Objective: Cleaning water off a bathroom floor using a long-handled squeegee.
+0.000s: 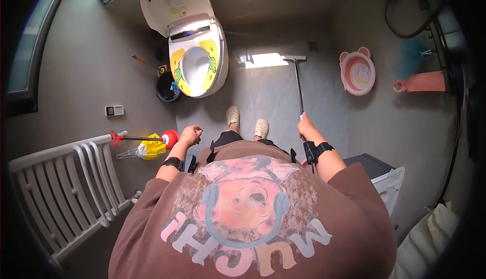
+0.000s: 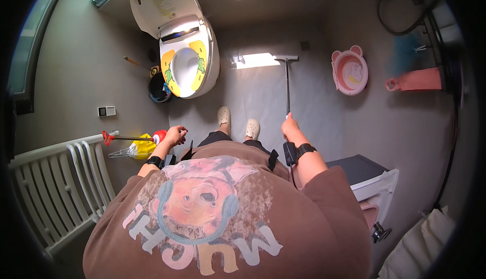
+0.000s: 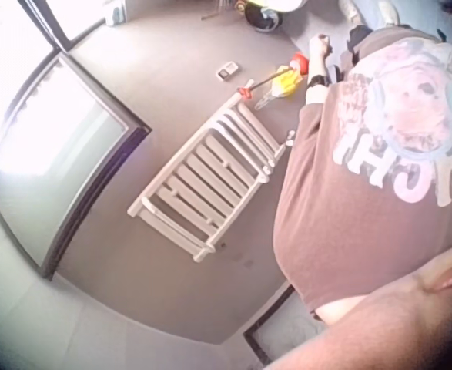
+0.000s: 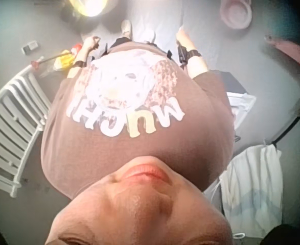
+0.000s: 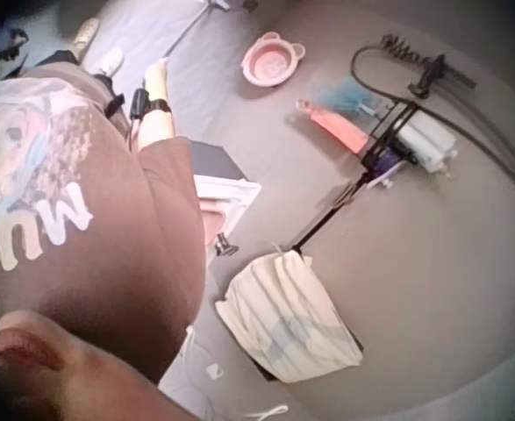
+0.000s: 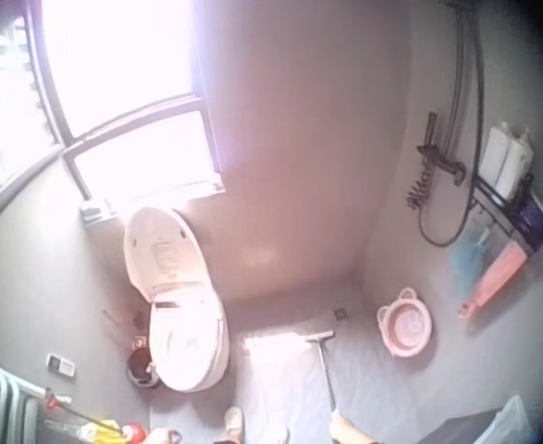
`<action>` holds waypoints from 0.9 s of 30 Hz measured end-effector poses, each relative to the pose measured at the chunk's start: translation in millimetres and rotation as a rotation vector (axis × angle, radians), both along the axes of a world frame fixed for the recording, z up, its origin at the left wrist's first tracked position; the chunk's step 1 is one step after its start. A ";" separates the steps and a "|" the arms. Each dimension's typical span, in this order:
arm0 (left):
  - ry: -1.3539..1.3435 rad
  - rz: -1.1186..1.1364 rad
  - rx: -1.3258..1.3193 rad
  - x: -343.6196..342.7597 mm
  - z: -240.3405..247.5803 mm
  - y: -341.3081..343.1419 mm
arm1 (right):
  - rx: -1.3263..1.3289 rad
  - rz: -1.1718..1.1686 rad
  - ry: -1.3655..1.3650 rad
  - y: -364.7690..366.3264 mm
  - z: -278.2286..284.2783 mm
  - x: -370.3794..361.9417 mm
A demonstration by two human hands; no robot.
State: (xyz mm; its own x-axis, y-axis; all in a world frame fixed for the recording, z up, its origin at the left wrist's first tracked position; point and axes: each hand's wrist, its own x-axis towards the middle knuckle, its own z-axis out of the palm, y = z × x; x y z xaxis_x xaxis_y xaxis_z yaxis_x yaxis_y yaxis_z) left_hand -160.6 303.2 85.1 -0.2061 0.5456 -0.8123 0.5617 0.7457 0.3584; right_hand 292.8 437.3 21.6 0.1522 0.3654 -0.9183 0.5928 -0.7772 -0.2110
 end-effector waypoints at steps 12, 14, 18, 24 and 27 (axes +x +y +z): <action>0.036 0.088 -0.052 -39.5 -12.0 -39.8 | 0.136 0.913 -0.173 -17.8 30.3 -34.3; -0.001 0.082 -0.100 -43.8 -15.5 -40.6 | 0.120 0.945 -0.214 14.4 35.4 -59.3; -0.016 0.128 -0.056 -55.7 -21.6 -37.0 | 0.097 0.926 -0.225 20.7 34.3 -85.4; -0.087 0.209 -0.078 -68.4 -21.1 -42.7 | 0.016 0.937 -0.330 12.5 44.6 -110.5; -0.060 0.184 -0.107 -84.4 -23.0 -42.5 | 0.056 0.904 -0.314 62.5 20.7 -147.0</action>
State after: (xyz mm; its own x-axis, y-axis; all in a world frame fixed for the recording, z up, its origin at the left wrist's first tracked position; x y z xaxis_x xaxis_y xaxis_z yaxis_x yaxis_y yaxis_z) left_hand -245.0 260.6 62.2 -0.2440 0.4134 -0.8772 0.3930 0.8691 0.3003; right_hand 145.9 499.9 42.3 0.0276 0.5071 -0.8614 0.9993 0.0079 0.0367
